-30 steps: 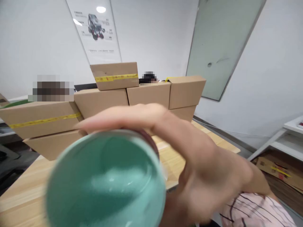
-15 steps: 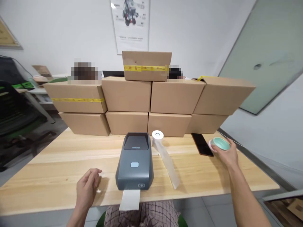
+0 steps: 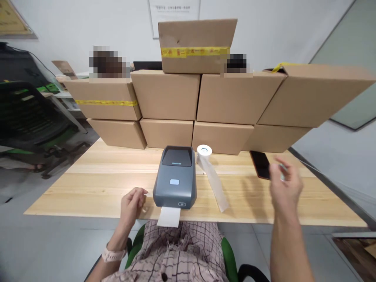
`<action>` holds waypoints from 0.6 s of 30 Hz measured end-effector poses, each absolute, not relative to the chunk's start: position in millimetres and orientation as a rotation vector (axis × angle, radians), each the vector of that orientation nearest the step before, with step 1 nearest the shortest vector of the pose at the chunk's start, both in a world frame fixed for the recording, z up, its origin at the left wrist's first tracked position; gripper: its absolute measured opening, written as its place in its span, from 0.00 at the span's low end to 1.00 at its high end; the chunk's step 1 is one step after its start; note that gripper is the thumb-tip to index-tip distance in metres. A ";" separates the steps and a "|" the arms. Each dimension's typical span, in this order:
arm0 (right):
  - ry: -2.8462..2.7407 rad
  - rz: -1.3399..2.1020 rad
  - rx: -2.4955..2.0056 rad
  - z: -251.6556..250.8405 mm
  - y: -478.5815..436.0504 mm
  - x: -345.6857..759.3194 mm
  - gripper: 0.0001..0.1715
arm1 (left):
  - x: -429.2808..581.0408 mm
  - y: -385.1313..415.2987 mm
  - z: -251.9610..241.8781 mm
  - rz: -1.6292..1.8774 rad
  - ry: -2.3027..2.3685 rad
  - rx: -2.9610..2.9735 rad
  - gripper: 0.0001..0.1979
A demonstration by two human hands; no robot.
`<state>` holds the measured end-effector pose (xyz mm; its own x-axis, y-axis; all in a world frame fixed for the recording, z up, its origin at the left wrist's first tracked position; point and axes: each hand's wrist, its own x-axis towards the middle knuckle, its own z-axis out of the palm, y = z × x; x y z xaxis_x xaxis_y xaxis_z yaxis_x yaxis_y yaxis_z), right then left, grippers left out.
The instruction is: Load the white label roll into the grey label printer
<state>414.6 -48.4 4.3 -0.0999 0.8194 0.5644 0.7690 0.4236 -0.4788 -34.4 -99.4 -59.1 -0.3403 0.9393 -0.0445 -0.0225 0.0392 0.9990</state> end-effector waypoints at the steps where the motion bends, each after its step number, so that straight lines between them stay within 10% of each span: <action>1: -1.814 0.030 -1.295 9.7 -55.6 384.9 0.26 | -26.1 -106.9 -55.4 1.351 1.451 0.987 0.24; 18: -2.303 -0.053 -1.034 16.6 -75.6 239.9 0.19 | 19.1 -138.5 -24.9 0.802 1.113 0.952 0.31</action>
